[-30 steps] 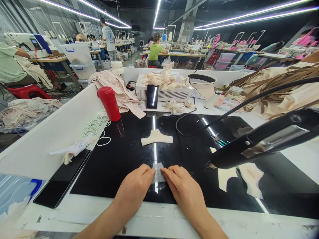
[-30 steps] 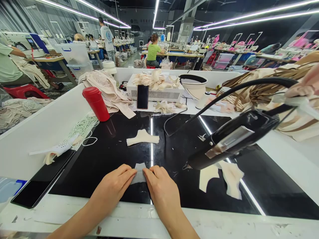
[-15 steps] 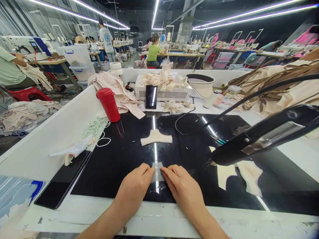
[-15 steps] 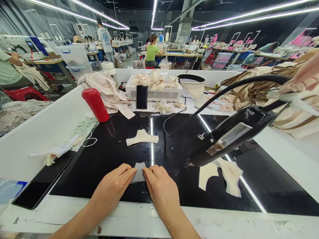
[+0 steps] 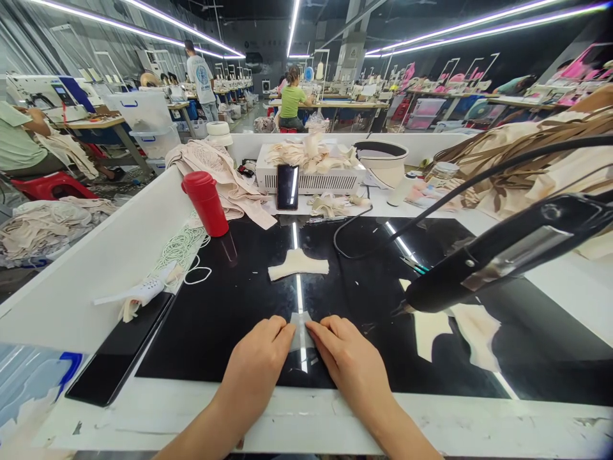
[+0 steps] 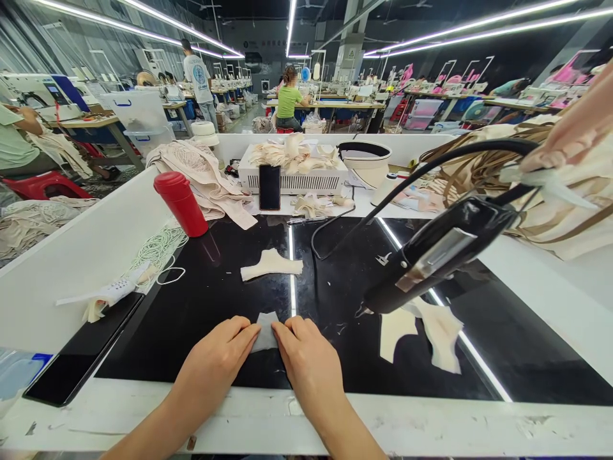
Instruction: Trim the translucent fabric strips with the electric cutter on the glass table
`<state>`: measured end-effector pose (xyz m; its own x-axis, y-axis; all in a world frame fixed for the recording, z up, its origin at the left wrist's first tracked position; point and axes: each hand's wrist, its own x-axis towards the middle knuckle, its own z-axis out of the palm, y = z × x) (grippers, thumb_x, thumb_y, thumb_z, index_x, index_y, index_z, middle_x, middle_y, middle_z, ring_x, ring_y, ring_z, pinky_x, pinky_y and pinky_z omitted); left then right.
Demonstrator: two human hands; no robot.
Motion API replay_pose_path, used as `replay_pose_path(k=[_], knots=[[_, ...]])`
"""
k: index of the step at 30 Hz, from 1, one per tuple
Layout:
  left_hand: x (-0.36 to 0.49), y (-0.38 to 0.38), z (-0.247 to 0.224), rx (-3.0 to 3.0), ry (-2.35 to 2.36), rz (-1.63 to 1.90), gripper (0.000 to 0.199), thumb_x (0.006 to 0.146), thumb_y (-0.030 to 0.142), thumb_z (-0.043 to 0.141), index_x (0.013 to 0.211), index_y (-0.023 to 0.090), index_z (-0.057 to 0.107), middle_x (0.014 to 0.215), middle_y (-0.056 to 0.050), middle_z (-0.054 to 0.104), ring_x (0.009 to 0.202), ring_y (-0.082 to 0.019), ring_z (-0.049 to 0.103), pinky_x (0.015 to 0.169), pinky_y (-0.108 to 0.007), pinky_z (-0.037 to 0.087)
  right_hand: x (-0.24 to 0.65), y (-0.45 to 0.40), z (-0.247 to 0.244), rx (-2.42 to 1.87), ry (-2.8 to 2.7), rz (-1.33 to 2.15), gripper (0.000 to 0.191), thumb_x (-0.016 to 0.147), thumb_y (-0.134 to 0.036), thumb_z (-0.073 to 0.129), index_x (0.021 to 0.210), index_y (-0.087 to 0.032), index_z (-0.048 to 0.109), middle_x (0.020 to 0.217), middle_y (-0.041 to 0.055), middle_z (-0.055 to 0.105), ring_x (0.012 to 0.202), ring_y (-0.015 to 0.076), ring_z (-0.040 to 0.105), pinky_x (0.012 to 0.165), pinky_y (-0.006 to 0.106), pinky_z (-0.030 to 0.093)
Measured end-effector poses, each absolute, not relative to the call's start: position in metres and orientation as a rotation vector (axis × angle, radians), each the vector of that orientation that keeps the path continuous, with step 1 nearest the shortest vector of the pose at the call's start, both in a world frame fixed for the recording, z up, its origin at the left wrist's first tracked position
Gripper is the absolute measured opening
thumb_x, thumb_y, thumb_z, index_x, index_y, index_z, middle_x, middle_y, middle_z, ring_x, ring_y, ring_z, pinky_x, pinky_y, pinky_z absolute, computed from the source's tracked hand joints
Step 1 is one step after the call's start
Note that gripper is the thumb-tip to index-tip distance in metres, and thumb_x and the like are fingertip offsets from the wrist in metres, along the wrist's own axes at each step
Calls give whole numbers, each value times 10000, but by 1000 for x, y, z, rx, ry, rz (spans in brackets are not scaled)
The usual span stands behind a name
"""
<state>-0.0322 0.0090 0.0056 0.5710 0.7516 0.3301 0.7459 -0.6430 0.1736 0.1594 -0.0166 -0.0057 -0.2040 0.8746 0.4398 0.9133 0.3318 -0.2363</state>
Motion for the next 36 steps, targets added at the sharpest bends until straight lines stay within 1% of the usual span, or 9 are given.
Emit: replay_pose_path(k=[3,7,12,20,27,29,31,33,36], knots=[[-30,9,11,2865,1245,719,262,1002,54,425,1131,141,635,994,-82,682,862,-218,663,756,-383,583,159,-17,-7,-1574,-2099,-98,368,1072,-258,344,1096,-225,710,841,52,673,703,163,597,565,253,450],[-23,9,12,2946,1070,786,320,992,31,393,1223,115,598,1099,-109,717,1016,-235,689,860,-402,600,159,-17,-7,-1566,-2104,-97,366,1072,-261,342,1112,-222,703,845,53,669,712,172,598,569,267,452],[-17,10,2,2976,1014,842,302,980,27,403,1202,78,601,1146,-131,732,1068,-234,709,940,-392,603,160,-17,-7,-1555,-2120,-84,351,1065,-242,355,1182,-213,685,859,55,671,724,181,600,575,281,463],[-15,12,1,3005,1036,877,274,1038,106,367,1139,64,619,1102,-149,752,1024,-245,738,870,-382,633,161,-17,-9,-1560,-2116,-97,340,1062,-231,358,1174,-215,679,857,56,667,717,175,600,576,261,455],[-16,12,-3,3018,1012,853,301,1068,171,353,1175,53,609,1152,-163,739,1069,-250,726,888,-387,626,158,-17,-8,-1555,-2110,-113,331,1054,-215,375,1158,-201,689,854,62,675,716,174,610,576,259,476],[-17,12,-4,2994,1012,847,297,1072,209,374,1190,68,607,1173,-163,733,1095,-255,716,897,-399,622,161,-19,-4,-1506,-2097,-109,324,1052,-205,386,1186,-201,681,892,67,688,739,174,620,609,268,500],[-18,11,-3,2965,1015,831,290,1071,247,398,1178,84,613,1186,-163,728,1111,-259,710,906,-409,619,169,-24,4,-1410,-2033,-148,292,1033,-184,450,1235,-201,659,981,78,697,829,185,644,707,296,531],[-18,11,-1,2955,1009,811,293,1071,279,409,1138,94,625,1195,-160,724,1116,-259,707,920,-406,615,184,-30,12,-1326,-1884,-275,299,975,-149,576,1260,-205,647,1053,82,690,934,208,652,819,344,527],[-16,9,2,2961,991,802,331,1080,306,379,1081,99,637,1185,-150,727,1114,-255,707,935,-389,610,213,-34,27,-1301,-1459,-513,406,817,-134,785,1196,-242,685,962,37,673,881,222,634,828,377,484]])
